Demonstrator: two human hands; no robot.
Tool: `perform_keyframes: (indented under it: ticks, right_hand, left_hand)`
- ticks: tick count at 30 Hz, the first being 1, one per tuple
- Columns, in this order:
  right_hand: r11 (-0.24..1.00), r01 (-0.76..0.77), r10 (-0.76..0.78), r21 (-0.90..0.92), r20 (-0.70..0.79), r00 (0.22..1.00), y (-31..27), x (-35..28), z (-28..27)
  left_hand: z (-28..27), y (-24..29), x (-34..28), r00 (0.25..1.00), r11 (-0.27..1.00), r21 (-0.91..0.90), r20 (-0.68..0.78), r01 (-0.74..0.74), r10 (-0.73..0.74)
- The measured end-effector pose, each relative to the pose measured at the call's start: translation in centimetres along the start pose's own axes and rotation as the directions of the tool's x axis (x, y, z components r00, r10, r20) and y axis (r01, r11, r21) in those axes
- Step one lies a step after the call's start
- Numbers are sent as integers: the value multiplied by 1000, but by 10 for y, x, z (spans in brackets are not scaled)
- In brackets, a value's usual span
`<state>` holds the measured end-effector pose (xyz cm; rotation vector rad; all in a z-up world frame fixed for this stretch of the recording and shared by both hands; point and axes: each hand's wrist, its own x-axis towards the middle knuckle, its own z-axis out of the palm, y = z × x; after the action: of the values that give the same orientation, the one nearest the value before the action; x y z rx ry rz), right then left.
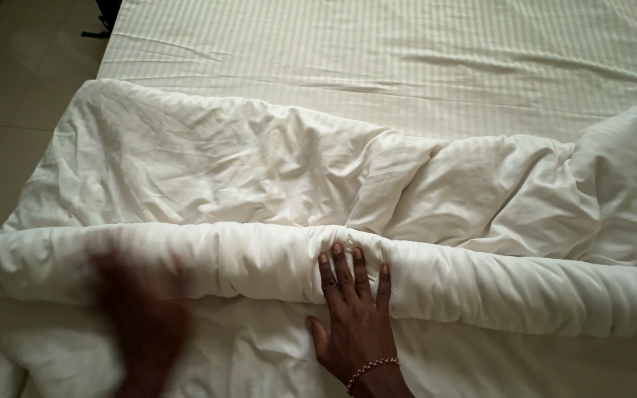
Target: The person rolls a white duvet or comforter tightly into a cylindrical shape on a bed. They use both hands to smooth the fabric and maintain the roll's shape as they work from one end to the other.
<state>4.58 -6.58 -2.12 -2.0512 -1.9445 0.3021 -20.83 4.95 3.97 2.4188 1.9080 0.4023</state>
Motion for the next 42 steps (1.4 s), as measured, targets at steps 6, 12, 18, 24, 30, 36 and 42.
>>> perform_keyframes:
  ticks: [6,12,18,24,30,36,42]
  right_hand:
    - [993,54,-60,-105,-57,997,14,-7,23]
    - [981,116,-125,157,47,991,26,-7,-4]
    - [997,44,-38,57,-103,994,62,-35,-33]
    - [996,-60,47,-61,-192,980,89,-54,-39]
    - [998,-68,68,-7,-80,994,101,-53,-29]
    - [996,-81,80,23,22,997,105,-47,-22]
    - [997,-70,73,-26,106,992,109,-46,-26]
  left_hand:
    - [39,79,-21,985,964,-219,51,-152,167]
    - [87,121,-45,938,858,-436,79,-271,336]
    - [87,143,-38,899,787,-488,10,-377,437]
    - [83,155,-46,892,815,-381,-62,-437,448]
    - [86,173,-57,869,824,-274,-131,-495,478]
    - [89,194,-69,847,831,-176,-190,-527,497]
    - [106,219,-78,840,786,-340,-25,-517,542]
